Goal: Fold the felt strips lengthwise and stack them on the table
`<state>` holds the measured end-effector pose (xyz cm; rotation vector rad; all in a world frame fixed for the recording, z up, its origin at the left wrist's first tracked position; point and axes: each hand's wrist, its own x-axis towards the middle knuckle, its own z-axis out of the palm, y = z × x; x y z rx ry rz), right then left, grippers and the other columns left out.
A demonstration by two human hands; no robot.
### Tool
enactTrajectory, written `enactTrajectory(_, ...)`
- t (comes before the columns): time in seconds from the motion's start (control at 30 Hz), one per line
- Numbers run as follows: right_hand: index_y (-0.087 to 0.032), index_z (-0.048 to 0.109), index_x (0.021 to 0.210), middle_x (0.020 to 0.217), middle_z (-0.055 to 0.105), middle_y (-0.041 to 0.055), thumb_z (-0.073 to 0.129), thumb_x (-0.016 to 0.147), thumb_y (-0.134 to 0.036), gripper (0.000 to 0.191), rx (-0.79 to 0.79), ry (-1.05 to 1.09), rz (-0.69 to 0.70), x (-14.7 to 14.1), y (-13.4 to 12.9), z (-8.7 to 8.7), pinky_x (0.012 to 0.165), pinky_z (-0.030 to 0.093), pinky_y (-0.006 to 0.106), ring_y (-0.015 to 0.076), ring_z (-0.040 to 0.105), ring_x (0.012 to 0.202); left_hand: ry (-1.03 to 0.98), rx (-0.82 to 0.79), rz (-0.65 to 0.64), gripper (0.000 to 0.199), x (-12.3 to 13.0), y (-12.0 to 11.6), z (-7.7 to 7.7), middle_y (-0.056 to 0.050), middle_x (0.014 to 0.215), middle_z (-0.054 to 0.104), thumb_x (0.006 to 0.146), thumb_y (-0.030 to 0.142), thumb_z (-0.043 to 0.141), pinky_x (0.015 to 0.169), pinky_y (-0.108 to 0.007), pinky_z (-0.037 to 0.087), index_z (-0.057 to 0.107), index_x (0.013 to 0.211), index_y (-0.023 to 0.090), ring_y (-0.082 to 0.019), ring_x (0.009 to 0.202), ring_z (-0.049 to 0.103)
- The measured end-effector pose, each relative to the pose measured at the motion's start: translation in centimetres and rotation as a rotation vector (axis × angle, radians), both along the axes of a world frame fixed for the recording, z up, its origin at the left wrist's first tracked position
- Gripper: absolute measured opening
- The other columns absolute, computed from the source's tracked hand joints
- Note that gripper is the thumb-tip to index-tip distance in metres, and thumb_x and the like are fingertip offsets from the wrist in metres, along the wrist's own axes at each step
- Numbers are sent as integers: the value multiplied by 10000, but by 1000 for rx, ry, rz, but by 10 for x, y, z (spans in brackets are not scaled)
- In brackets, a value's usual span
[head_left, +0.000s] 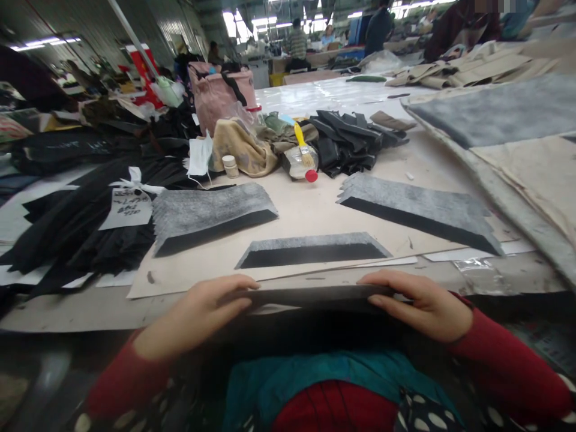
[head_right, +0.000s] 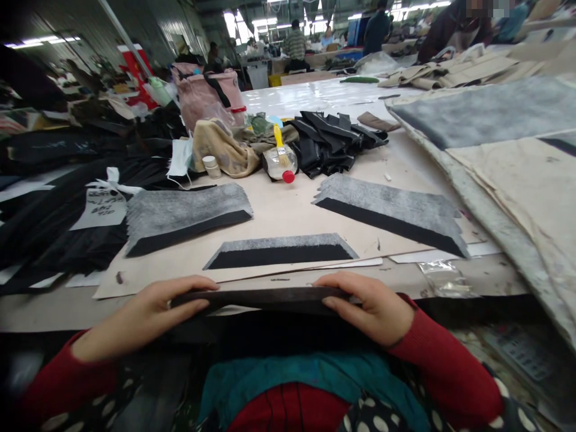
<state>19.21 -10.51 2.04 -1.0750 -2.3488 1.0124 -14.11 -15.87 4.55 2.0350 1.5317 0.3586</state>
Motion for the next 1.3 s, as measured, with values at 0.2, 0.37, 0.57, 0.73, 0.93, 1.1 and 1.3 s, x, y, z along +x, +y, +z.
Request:
enactTrajectory(0.2, -232, 516, 1064, 1040, 566, 66, 515, 740, -402, 366, -38, 86, -233, 4, 25, 4, 733, 450, 267, 185, 532, 907, -280, -32, 297, 378, -20, 17, 11, -23, 902, 581, 740, 322, 532, 672, -243, 465, 503, 1106, 232, -143, 775, 553)
enactTrajectory(0.37, -232, 473, 1135, 737, 524, 33, 493, 723, -450, 468, 80, 20, -360, -2, 41, 4, 592, 413, 258, 143, 497, 638, -503, -30, 352, 418, -23, 37, -1, -8, 785, 547, 714, 271, 552, 653, -223, 438, 481, 1113, 170, -108, 720, 533)
enactTrajectory(0.57, -241, 476, 1125, 749, 526, 41, 466, 680, -568, 553, 248, -228, -389, 3, 54, -7, 577, 404, 280, 149, 499, 605, -428, -29, 334, 419, -20, 52, -18, 16, 679, 521, 703, 271, 557, 593, -212, 407, 489, 1090, 129, -84, 607, 490)
enactTrajectory(0.73, -250, 488, 1113, 785, 560, 53, 389, 707, -592, 540, 287, -341, -446, -1, 55, -9, 589, 409, 286, 153, 535, 614, -374, -13, 325, 430, -18, 54, -28, 32, 655, 496, 683, 260, 577, 561, -191, 376, 497, 1080, 116, -72, 583, 464)
enactTrajectory(0.93, -262, 519, 1084, 746, 581, 23, 422, 630, -580, 562, 337, -397, -499, -3, 59, -14, 516, 416, 272, 163, 548, 555, -316, 16, 333, 432, -16, 54, -33, 44, 638, 472, 685, 266, 573, 530, -177, 342, 497, 1086, 123, -63, 559, 430)
enactTrajectory(1.1, -285, 505, 1100, 765, 599, 13, 456, 636, -550, 537, 358, -448, -483, 0, 63, -18, 500, 416, 253, 154, 550, 550, -284, 35, 352, 418, -14, 53, -34, 48, 628, 465, 688, 269, 567, 520, -176, 333, 500, 1078, 133, -66, 554, 425)
enactTrajectory(1.3, -281, 504, 1103, 787, 602, 19, 469, 657, -494, 496, 381, -440, -504, -3, 60, -17, 515, 411, 251, 159, 556, 591, -260, 74, 354, 408, -13, 51, -36, 50, 627, 464, 695, 277, 563, 518, -178, 329, 504, 1076, 147, -65, 547, 416)
